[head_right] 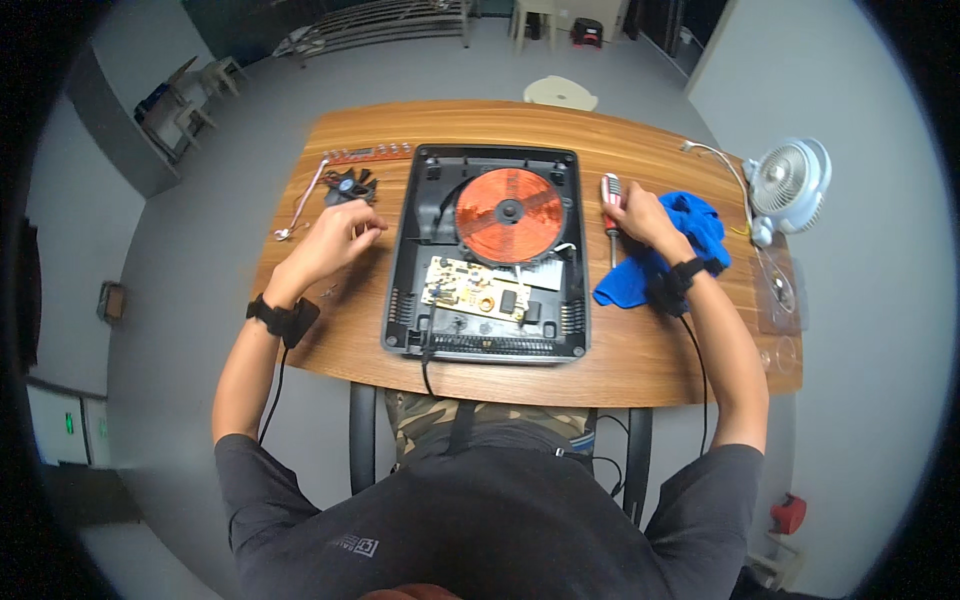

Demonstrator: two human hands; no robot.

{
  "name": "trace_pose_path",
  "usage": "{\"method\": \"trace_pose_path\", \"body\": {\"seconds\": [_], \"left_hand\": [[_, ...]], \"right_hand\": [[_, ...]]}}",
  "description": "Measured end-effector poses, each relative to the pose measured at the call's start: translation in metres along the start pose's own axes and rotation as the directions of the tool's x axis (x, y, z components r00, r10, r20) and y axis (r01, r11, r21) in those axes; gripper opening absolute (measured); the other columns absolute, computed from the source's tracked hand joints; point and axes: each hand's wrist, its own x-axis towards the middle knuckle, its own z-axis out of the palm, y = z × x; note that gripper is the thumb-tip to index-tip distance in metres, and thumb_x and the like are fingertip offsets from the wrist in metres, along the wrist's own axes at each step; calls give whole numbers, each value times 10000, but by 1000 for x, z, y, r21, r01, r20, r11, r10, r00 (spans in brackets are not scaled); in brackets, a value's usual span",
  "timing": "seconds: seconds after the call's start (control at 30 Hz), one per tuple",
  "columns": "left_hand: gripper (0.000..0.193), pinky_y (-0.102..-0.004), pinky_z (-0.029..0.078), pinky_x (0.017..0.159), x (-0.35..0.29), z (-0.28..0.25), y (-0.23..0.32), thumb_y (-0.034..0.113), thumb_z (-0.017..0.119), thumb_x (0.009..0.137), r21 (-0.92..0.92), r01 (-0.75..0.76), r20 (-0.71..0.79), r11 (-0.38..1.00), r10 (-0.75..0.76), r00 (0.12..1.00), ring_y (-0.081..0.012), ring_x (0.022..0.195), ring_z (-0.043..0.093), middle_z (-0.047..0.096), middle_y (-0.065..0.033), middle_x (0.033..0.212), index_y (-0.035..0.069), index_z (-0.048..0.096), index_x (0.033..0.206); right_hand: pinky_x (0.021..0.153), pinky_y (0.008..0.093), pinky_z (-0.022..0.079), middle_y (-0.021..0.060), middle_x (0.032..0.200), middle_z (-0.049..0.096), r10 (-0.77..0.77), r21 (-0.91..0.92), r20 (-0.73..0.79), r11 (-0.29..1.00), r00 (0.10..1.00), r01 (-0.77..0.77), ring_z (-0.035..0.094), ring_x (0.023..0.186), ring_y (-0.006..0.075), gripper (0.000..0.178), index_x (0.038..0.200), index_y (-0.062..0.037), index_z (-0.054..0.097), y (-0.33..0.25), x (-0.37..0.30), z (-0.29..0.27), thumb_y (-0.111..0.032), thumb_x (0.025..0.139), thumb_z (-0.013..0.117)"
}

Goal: The person wipes the bottom of a black electronic device with a blue cloth, then opens it to reveal internal components. They place a copper-colored circular part and a small circuit board inside, then use a screwdriver to secure them with screws.

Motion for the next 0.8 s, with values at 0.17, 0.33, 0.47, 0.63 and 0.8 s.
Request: {"method": "trace_pose_path", "body": {"seconds": [0.17, 0.33, 0.47, 0.63, 0.8], "left_hand": [[132, -399, 568, 776, -25, -23, -42, 53, 701, 898, 129, 177, 25, 976, -182, 983, -327, 855, 713, 717, -186, 960, -24, 733, 1001], [126, -398, 578, 788, -52, -23, -57, 37, 732, 862, 153, 250, 103, 956, -267, 958, -315, 861, 722, 734, -186, 911, -20, 733, 975], [138, -399, 582, 793, -63, -16, -57, 28, 725, 865, 136, 262, 121, 955, -279, 953, -321, 861, 721, 740, -183, 926, -33, 728, 988], [148, -406, 579, 824, -56, -15, -56, 26, 719, 871, 161, 311, 42, 937, -322, 946, -326, 904, 720, 736, -187, 972, -32, 724, 1007], [173, -402, 581, 812, -41, -4, -73, 10, 727, 854, 173, 264, -3, 949, -267, 964, -335, 912, 722, 724, -199, 971, -44, 709, 1018]], "right_hand": [[759, 470, 565, 303, 832, 711, -10, 16, 82, 1000, 997, 9, 737, 850, 412, 510, 880, 95, 718, -9, 7, -2, -411, 871, 781], [658, 432, 562, 228, 713, 696, 113, 43, 254, 991, 961, -128, 720, 685, 314, 587, 827, 99, 725, -9, 21, -1, -480, 831, 822], [551, 355, 527, 141, 707, 713, 146, 89, 299, 980, 943, -179, 673, 593, 191, 560, 807, 71, 740, -6, 29, 5, -480, 827, 836], [536, 347, 517, 112, 697, 702, 137, 147, 310, 971, 941, -190, 660, 577, 190, 530, 810, 59, 734, -2, 30, 8, -461, 830, 837], [473, 296, 447, 56, 654, 667, 131, 146, 298, 973, 946, -181, 584, 521, 124, 376, 791, 9, 726, -1, 29, 14, -345, 890, 808]]}}
